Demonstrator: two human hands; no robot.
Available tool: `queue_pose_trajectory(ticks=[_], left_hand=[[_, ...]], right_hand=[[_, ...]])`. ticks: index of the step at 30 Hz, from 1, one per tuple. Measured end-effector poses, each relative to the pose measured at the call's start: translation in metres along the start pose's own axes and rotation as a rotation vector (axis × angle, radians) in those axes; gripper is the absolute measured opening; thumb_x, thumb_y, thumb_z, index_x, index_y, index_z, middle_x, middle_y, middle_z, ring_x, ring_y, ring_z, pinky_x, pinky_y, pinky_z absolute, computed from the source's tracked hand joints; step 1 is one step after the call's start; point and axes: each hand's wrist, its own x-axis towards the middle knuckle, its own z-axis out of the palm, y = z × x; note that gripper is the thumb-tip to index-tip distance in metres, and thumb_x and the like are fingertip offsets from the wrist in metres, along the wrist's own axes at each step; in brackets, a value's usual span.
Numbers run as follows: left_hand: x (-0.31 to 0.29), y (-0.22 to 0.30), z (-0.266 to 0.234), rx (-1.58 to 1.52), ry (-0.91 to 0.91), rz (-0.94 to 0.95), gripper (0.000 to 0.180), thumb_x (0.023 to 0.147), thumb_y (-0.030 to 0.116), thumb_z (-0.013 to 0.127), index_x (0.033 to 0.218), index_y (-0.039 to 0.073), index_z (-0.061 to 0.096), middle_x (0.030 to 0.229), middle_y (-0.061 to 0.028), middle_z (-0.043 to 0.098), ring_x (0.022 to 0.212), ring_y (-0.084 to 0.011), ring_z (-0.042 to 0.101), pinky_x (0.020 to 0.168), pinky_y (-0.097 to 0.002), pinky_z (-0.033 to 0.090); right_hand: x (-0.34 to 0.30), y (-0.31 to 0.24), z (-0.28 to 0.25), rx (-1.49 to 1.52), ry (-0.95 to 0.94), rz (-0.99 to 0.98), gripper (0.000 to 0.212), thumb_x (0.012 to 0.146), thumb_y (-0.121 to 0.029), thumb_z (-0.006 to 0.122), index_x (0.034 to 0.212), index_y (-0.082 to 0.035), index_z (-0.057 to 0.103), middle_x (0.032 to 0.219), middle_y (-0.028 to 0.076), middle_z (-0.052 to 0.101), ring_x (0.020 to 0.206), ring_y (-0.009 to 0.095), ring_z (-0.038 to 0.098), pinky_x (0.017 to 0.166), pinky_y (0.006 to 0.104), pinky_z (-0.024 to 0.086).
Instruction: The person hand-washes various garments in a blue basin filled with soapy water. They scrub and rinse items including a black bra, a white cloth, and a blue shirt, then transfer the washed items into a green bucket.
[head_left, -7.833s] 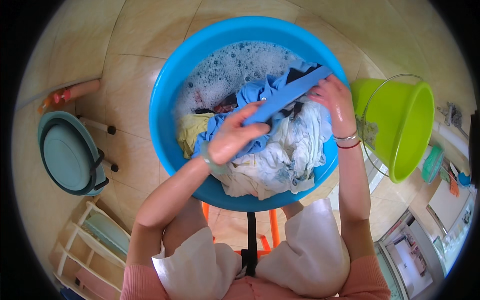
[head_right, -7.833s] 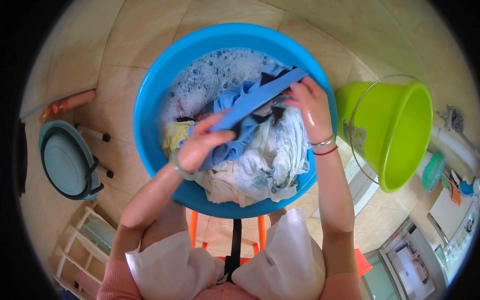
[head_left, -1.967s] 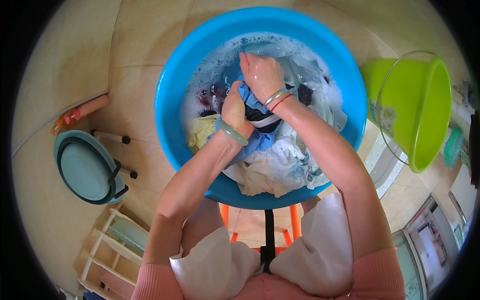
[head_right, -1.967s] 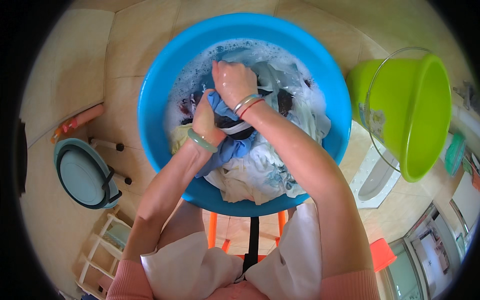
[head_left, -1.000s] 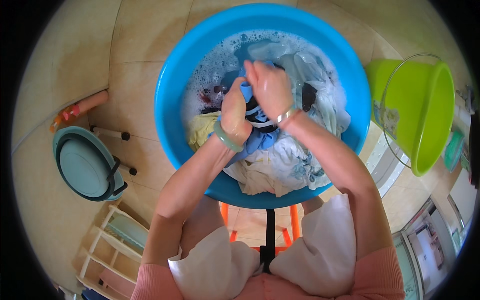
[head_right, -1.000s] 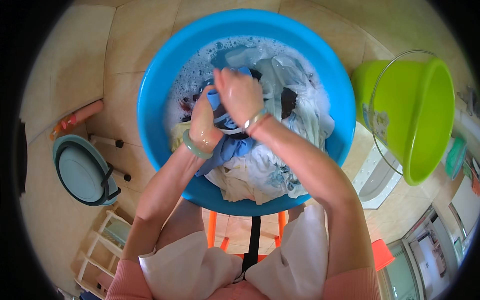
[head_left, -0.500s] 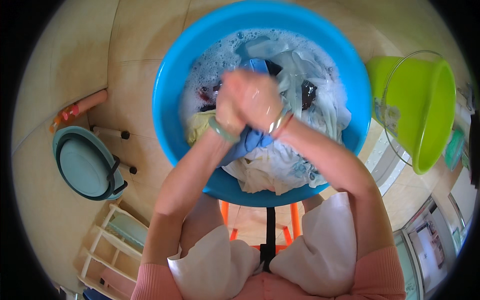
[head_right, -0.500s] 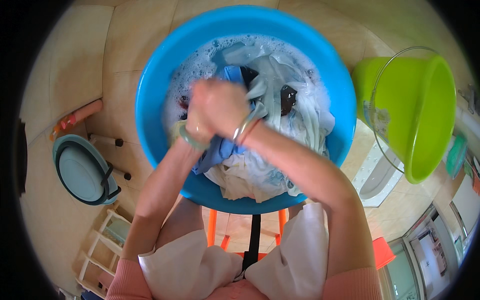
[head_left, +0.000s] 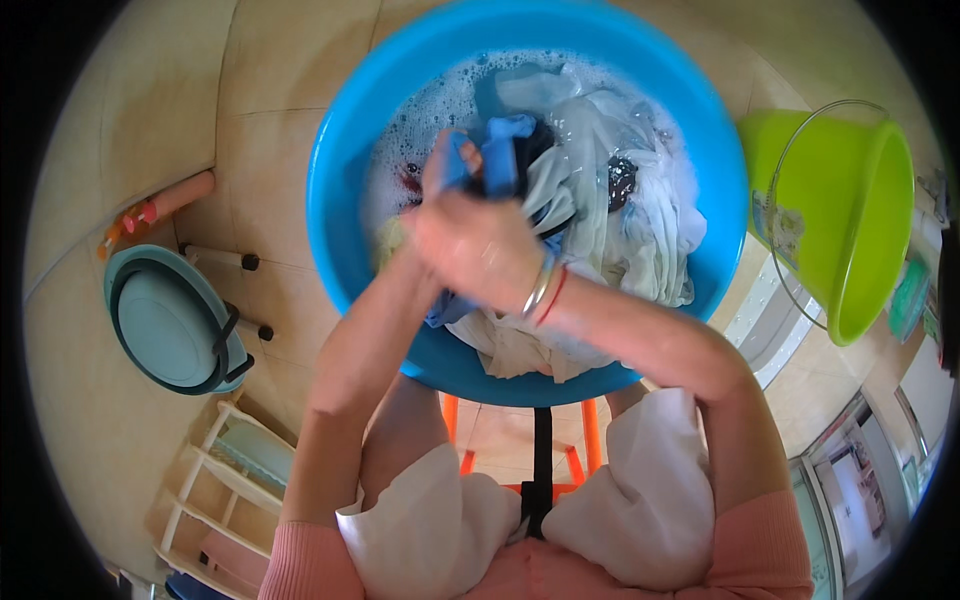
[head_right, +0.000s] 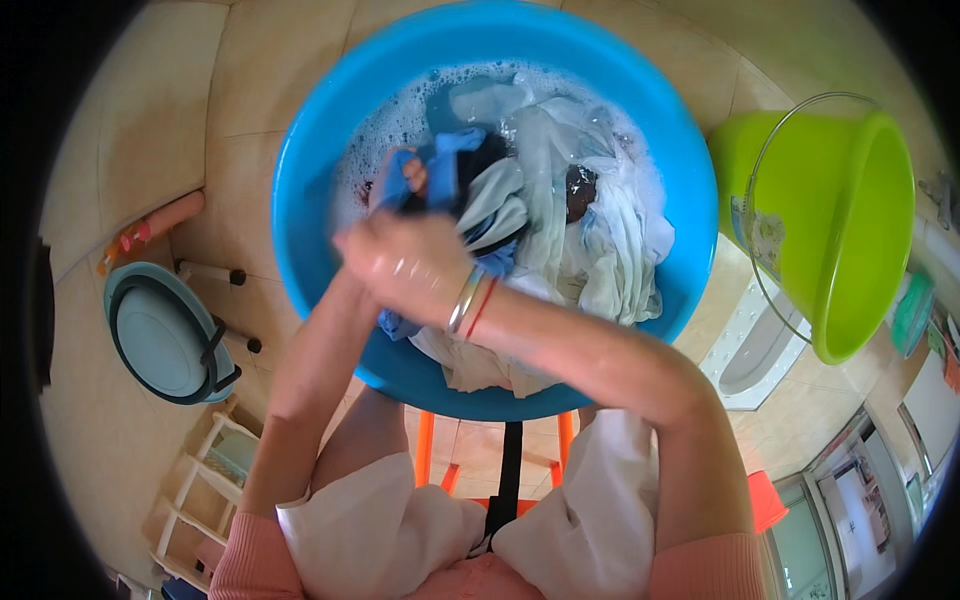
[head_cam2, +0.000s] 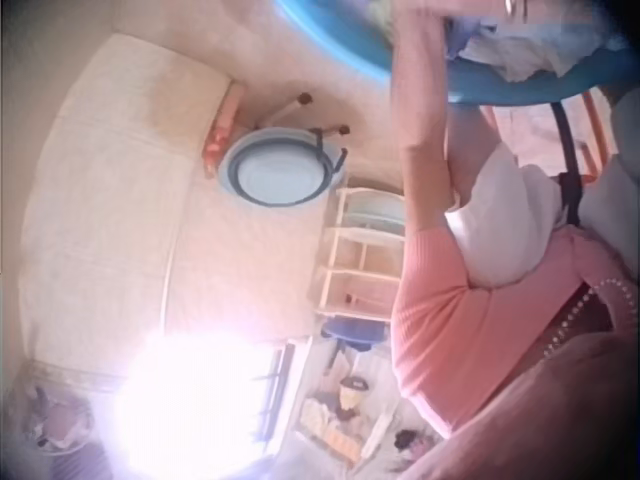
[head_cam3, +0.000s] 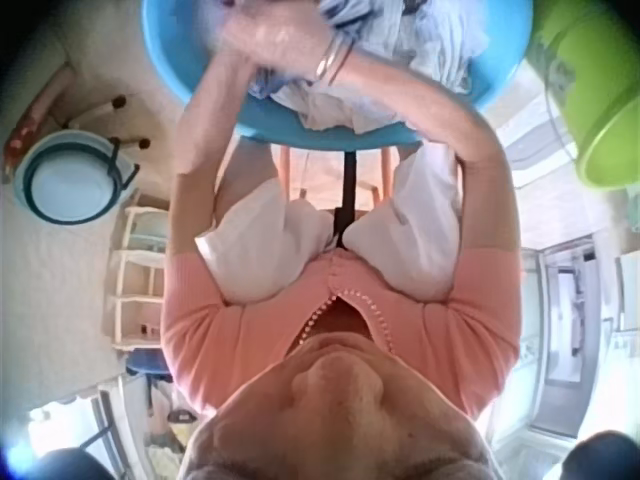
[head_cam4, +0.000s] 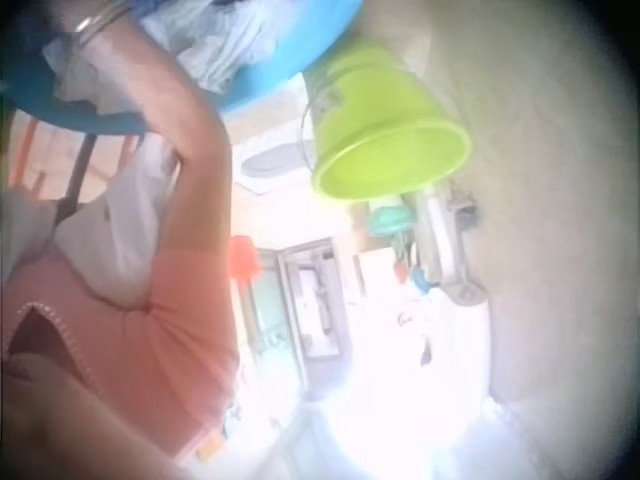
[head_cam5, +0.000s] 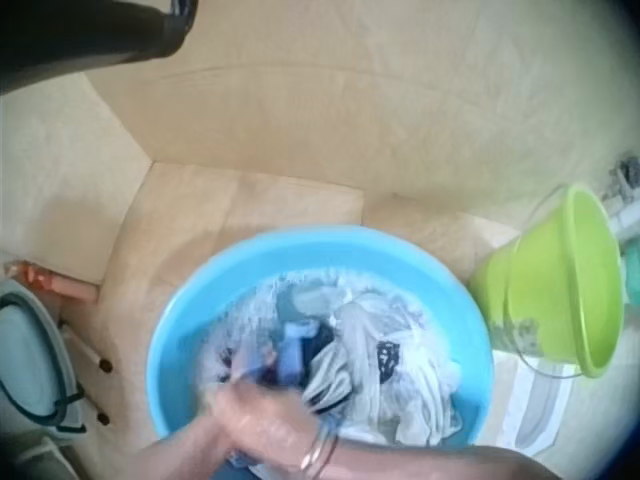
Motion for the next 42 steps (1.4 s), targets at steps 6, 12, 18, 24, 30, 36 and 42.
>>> queue_pose_trajectory(ticks=[6, 12, 18, 24, 30, 36, 42], left_hand=[[-0.039, 0.013, 0.072, -0.051, 0.280, -0.331, 0.022, 0.095, 0.028, 0.052, 0.107, 0.012, 0.060, 0.107, -0.0040, 0.066, 0.100, -0.0217, 0.062, 0.091, -0.0389, 0.049], [-0.028, 0.058, 0.052, 0.476, 0.235, -0.051, 0.064, 0.100, 0.053, 0.039, 0.136, 0.000, 0.045, 0.135, -0.0146, 0.052, 0.123, -0.0296, 0.052, 0.105, -0.0395, 0.041], [-0.023, 0.064, 0.073, 1.889, -0.389, 0.508, 0.048, 0.092, 0.048, 0.057, 0.103, 0.001, 0.064, 0.109, -0.0132, 0.064, 0.110, -0.0263, 0.058, 0.109, -0.0351, 0.032], [-0.036, 0.059, 0.072, 0.602, 0.038, 0.061, 0.042, 0.100, 0.043, 0.047, 0.108, 0.005, 0.063, 0.097, -0.0046, 0.066, 0.090, -0.0162, 0.063, 0.085, -0.0302, 0.052], [-0.039, 0.069, 0.080, 0.376, 0.265, -0.055, 0.058, 0.099, 0.050, 0.045, 0.126, -0.001, 0.053, 0.118, -0.0141, 0.063, 0.103, -0.0241, 0.064, 0.090, -0.0336, 0.053], [-0.002, 0.044, 0.043, 0.293, 0.162, -0.109, 0.030, 0.090, 0.039, 0.067, 0.088, 0.011, 0.056, 0.084, -0.0024, 0.063, 0.082, -0.0130, 0.062, 0.069, -0.0259, 0.051], [0.009, 0.010, 0.042, -0.044, 0.126, -0.088, 0.038, 0.093, 0.048, 0.059, 0.082, 0.013, 0.049, 0.062, -0.0015, 0.046, 0.058, -0.0130, 0.048, 0.053, -0.0302, 0.041]], right_hand=[[0.019, 0.115, -0.016, -0.296, -0.077, 0.222, 0.025, 0.095, -0.029, 0.051, 0.078, -0.011, 0.059, 0.066, 0.012, 0.063, 0.051, 0.033, 0.061, 0.046, 0.0419, 0.049], [0.003, 0.135, -0.062, 0.837, 0.045, 0.495, 0.014, 0.095, -0.019, 0.058, 0.100, -0.005, 0.059, 0.090, 0.002, 0.065, 0.085, 0.012, 0.061, 0.074, 0.0270, 0.047], [0.016, 0.096, -0.099, 1.027, -0.323, 0.488, 0.028, 0.089, -0.009, 0.059, 0.117, -0.007, 0.056, 0.103, 0.003, 0.062, 0.092, 0.007, 0.055, 0.085, 0.0239, 0.044], [-0.003, 0.130, -0.076, 0.280, -0.370, 0.272, 0.037, 0.075, -0.013, 0.064, 0.111, -0.007, 0.061, 0.114, 0.016, 0.061, 0.113, 0.028, 0.055, 0.091, 0.0366, 0.045], [-0.026, 0.151, -0.084, 1.036, -0.075, 0.734, 0.023, 0.082, -0.017, 0.066, 0.103, -0.006, 0.064, 0.110, 0.011, 0.063, 0.103, 0.016, 0.059, 0.085, 0.0293, 0.047], [-0.003, 0.039, -0.072, 0.487, 0.039, 0.302, 0.030, 0.087, -0.015, 0.062, 0.117, -0.011, 0.056, 0.087, 0.010, 0.061, 0.066, 0.018, 0.063, 0.061, 0.0303, 0.052], [0.007, 0.023, -0.016, 0.011, 0.161, -0.100, 0.016, 0.080, -0.017, 0.068, 0.073, -0.010, 0.055, 0.070, 0.008, 0.057, 0.053, 0.026, 0.060, 0.046, 0.0358, 0.048]])
